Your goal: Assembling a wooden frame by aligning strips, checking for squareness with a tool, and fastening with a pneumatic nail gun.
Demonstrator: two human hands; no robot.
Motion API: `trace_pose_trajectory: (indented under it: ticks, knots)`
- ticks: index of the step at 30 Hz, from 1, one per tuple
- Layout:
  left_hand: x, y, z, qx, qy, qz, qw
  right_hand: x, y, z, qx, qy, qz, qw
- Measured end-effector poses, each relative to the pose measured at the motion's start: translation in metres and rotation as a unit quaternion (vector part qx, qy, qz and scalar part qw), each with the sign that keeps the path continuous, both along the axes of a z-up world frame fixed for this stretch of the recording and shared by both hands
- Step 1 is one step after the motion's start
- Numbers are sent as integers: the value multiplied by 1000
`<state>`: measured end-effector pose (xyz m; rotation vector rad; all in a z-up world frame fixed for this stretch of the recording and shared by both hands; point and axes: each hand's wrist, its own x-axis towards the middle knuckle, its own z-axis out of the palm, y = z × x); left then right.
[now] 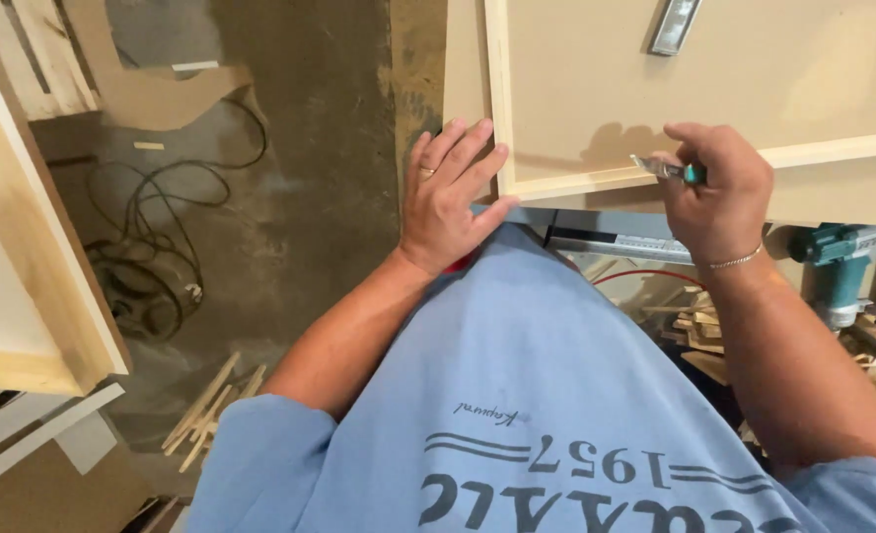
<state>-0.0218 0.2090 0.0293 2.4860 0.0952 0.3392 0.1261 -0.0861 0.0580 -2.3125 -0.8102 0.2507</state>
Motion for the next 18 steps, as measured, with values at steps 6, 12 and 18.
trace_pose_trajectory:
  ticks: [6,12,18]
  knots:
    - [-1,-12,-3,5,11,24,1000,-27,-34,-3,-46,64,-151,985]
    - [0,-5,-2,27,-13,-35,999,-27,-120,-27,-2,62,-418,907]
    - [-1,-16,-11,93,-31,-37,994,-28,-316,-68,58,-108,-647,753]
